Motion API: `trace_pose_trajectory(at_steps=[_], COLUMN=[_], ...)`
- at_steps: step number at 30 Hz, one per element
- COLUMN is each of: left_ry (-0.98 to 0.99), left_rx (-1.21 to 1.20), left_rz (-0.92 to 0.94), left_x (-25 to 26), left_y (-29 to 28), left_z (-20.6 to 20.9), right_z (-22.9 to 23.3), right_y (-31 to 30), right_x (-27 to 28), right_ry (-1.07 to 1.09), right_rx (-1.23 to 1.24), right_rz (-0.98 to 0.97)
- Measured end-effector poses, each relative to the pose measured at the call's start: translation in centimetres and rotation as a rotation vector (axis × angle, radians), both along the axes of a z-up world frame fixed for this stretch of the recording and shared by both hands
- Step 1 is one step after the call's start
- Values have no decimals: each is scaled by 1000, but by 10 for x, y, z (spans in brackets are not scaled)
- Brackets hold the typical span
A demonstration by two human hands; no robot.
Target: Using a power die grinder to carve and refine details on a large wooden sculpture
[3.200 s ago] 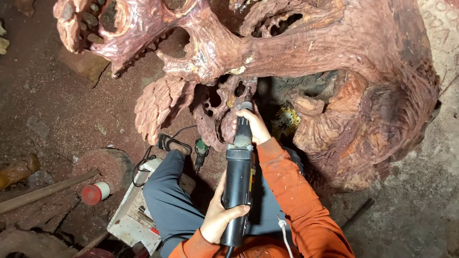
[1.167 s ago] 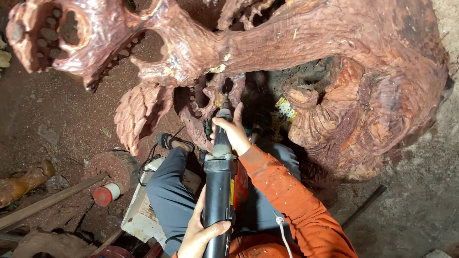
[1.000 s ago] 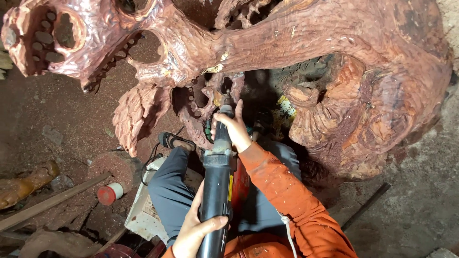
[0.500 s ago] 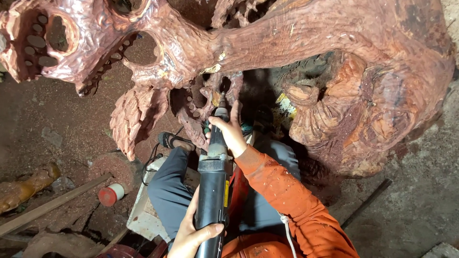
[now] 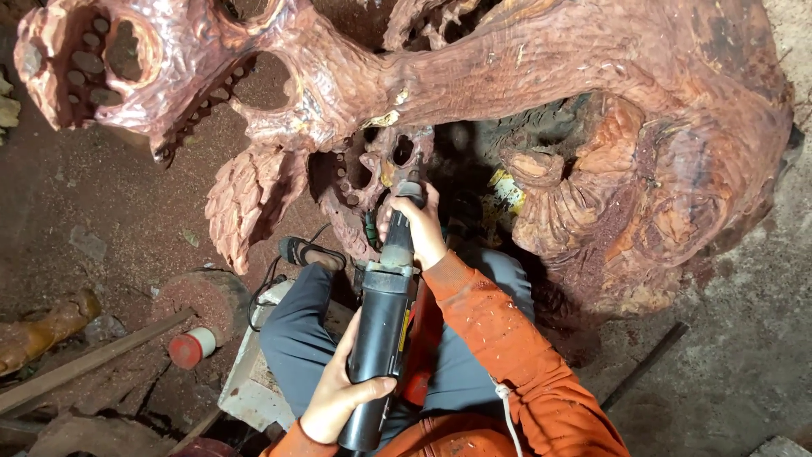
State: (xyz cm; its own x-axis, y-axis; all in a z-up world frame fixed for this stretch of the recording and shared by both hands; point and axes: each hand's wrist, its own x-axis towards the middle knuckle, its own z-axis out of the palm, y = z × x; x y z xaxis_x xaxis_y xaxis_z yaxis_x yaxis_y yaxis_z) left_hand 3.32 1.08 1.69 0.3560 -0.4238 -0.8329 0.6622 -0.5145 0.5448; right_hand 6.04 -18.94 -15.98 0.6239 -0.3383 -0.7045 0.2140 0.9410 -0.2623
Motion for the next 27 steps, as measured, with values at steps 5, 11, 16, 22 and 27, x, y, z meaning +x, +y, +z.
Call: trace_pose_trajectory(at_steps=[5,11,16,22,27], left_ry=[-9,2,0,25,86], left_rx=[23,14,29,115,143], left_rz=[85,25,43,52,143], left_x=[-15,-1,-5,-5,-4], left_y=[1,-1,1,2,-9], left_z=[0,5,11,11,25], right_z=[2,-7,-4,-8,-9], right_y=[5,2,10,13,14], right_x=[0,2,2,0,8], right_ry=[83,-62,5,-28,47], right_rx=[-61,-56,-87,-108,13], right_rz=[111,33,60,51,80])
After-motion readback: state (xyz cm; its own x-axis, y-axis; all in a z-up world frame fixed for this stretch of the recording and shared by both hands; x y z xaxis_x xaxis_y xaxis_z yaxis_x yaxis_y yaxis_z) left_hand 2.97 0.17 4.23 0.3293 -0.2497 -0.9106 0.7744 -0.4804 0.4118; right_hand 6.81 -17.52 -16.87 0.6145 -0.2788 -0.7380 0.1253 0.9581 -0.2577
